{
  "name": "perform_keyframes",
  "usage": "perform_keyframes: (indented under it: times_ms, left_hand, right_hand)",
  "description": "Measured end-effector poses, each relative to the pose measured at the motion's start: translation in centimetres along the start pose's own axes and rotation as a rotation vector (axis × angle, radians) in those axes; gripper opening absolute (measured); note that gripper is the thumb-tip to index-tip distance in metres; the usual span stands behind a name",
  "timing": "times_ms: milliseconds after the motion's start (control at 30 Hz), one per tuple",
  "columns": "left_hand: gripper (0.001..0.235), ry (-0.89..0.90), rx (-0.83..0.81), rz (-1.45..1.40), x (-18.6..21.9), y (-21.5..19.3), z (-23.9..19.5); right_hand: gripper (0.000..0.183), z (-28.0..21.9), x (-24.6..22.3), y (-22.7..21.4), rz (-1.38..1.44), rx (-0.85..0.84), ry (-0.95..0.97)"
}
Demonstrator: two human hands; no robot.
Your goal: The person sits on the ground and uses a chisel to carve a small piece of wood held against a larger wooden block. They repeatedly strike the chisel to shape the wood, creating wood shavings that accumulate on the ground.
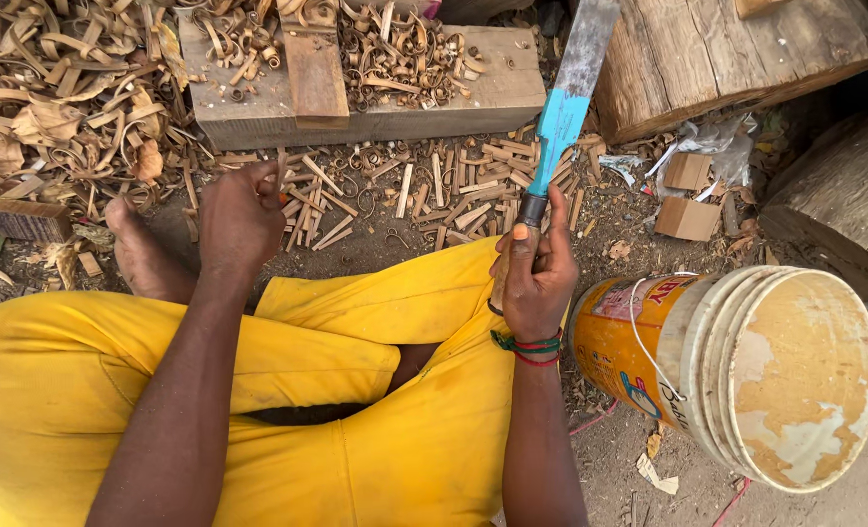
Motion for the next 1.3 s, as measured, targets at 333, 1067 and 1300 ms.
perform_keyframes:
  times_ms: [333, 1067, 1300]
  left_hand:
    - [0.04, -0.115, -0.063, 0.212, 1.9, -1.6, -1.0]
    - [0.03, 0.479, -0.554, 0.175, 16.4, 12.8, -0.3]
    - [0.031, 0.424, -0.656, 0.166, 18.8, 19.0, 3.1]
  right_hand:
    - [0.069, -3.6, -3.0, -5.2, -0.187, 0.244, -0.268]
    - [0.063, -3.4, 3.2, -8.1, 0.246, 0.443, -0.112]
    - [0.061, -3.4, 4.0, -8.5, 0.292, 0.474, -0.096]
Point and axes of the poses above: each hand's wrist, its own z-axis towards the middle knuckle, its own y-axis out of the palm, x = y × z, the point moved 10 cm from there along z, towards the middle knuckle, and after that the axes turned 14 degrees about -x, right-handed, at the moved point
